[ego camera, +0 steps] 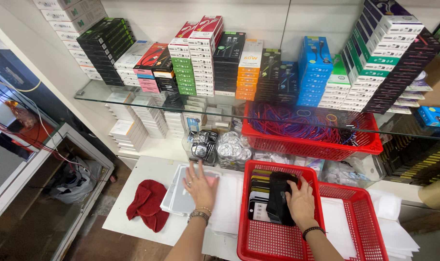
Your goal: The person picks phone accessory boxes from a red basket, slides each box into a clear plastic sleeve, and stacks the sleeved boxes into a second red basket on the counter. They occasionally add white foam sheets between boxes while stacking.
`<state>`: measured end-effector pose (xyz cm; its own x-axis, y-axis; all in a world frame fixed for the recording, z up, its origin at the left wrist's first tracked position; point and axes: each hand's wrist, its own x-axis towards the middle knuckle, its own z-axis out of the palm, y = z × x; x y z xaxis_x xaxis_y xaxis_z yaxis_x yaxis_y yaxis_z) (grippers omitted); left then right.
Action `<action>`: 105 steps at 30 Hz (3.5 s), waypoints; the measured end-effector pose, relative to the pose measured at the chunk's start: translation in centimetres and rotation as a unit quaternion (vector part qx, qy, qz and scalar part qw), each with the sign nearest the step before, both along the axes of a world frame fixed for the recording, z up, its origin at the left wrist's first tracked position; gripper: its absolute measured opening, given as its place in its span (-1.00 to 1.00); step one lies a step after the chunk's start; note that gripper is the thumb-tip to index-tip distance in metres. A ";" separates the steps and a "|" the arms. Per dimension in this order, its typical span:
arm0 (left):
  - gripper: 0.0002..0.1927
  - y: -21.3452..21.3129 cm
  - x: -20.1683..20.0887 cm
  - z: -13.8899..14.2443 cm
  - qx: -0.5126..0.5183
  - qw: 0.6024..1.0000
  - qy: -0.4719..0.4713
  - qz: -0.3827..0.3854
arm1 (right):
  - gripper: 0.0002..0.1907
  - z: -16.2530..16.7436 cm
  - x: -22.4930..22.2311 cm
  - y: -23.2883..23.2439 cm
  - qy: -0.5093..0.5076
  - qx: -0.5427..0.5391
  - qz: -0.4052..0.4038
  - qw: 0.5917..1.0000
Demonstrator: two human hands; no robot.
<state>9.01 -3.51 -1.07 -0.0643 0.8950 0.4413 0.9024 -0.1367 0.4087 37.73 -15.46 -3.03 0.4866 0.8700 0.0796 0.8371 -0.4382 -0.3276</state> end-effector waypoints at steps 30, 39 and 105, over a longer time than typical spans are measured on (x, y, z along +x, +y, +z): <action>-0.71 2.9 5.5 5.9 -0.410 0.692 -0.507 -0.311 | -0.69 5.6 -4.9 4.9 0.588 0.064 0.092 0.801; -0.66 1.7 5.8 4.1 -0.454 0.733 -0.325 -0.389 | -0.83 11.2 4.2 9.0 0.575 0.352 -0.044 0.737; -0.69 2.2 6.8 4.2 -0.405 0.681 -0.507 -0.339 | -0.70 6.7 -3.7 5.0 0.593 0.163 0.076 0.785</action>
<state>15.81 -1.28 3.09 0.5809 0.7943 -0.1779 -0.0578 0.2583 0.9643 33.99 -10.49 3.71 0.2787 0.9527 -0.1210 -0.1069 -0.0945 -0.9898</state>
